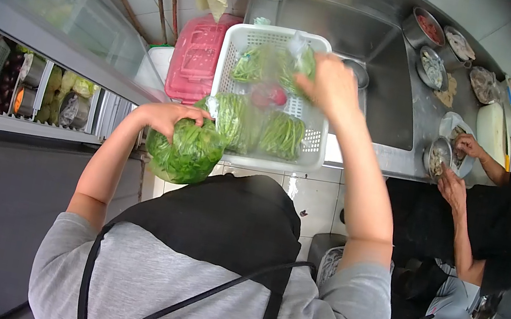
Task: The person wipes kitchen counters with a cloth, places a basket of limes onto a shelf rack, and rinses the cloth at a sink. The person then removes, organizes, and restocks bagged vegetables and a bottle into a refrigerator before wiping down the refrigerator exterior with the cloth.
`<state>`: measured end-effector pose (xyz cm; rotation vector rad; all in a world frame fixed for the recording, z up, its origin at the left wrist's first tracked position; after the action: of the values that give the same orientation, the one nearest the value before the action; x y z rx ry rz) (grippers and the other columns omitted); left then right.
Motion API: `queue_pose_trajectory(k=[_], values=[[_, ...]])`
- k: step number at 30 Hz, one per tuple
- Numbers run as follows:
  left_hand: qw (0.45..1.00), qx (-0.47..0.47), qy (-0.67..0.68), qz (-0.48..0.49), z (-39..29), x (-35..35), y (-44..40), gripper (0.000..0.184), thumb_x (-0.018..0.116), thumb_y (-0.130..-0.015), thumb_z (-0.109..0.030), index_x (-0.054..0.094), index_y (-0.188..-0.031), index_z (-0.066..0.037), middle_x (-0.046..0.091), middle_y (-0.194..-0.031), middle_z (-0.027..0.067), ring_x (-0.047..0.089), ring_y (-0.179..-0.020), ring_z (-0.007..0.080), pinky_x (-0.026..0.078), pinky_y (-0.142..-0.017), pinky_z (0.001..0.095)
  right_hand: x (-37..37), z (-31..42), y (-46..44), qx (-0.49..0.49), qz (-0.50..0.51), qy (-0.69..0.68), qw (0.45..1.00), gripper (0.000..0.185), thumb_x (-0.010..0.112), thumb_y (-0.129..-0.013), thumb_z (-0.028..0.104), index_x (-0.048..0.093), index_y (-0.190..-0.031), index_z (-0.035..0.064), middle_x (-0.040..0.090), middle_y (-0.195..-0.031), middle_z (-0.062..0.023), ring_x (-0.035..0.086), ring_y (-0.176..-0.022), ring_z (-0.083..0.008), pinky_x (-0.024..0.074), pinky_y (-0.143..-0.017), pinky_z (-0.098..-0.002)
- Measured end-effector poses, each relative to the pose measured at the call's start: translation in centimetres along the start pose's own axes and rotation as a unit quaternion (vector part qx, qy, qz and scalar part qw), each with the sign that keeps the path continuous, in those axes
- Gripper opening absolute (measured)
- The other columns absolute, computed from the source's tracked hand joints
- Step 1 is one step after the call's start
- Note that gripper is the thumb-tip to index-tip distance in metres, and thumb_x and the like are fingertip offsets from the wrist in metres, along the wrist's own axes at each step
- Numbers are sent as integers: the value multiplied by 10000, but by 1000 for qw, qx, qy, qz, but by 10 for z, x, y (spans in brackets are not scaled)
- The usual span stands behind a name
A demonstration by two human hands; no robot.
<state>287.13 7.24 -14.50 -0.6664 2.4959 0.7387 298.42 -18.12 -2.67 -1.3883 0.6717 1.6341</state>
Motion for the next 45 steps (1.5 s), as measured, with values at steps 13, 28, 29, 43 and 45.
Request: queue_pose_trajectory(k=[13,28,29,43,45], values=[[1000,-13,-6,-10,-5,1,3,688,753,-367,-36,432,-974,-85,366,-1310,53,395,-1174,263,345,-947,349,105,19,-47,25,133,-126,983,546,562,-753,483,551,-1103,64,552,-1056,-228,543,-974,-328,418,-841,-388],[1000,7,-2,2,-7,-1,2,650,736,-394,-25,430,-967,-64,363,-1311,81,375,-1185,274,342,-954,346,7,-19,-17,13,-24,-133,991,358,646,-621,130,643,-979,114,567,-906,-124,577,-797,-280,472,-700,-353],[1000,14,-1,-2,-6,-1,3,652,735,-395,-25,431,-969,-65,363,-1311,79,376,-1184,274,341,-954,346,-2,-13,4,6,-38,-108,993,356,651,-612,111,647,-968,118,552,-871,-117,577,-753,-274,470,-678,-334],[1000,-12,5,1,-4,-1,3,642,727,-399,-19,436,-970,-72,335,-1336,57,376,-1190,268,359,-937,338,112,-63,-73,66,113,-12,991,498,697,-640,328,591,-1069,99,603,-982,-168,576,-926,-294,447,-823,-344],[1000,-7,13,-3,-2,0,4,632,722,-405,-21,436,-966,-71,341,-1331,58,385,-1182,271,361,-934,340,170,-72,-83,71,74,10,995,547,711,-615,353,582,-1071,80,595,-985,-187,570,-933,-309,445,-826,-353]])
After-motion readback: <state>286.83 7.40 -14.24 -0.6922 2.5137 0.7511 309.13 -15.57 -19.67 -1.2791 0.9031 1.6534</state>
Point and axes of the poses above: each hand's wrist, its own y-axis away from the middle knuckle, its own x-axis out of the palm, z = x × y, the point moved 5 cm from there along -y, towards the middle knuckle
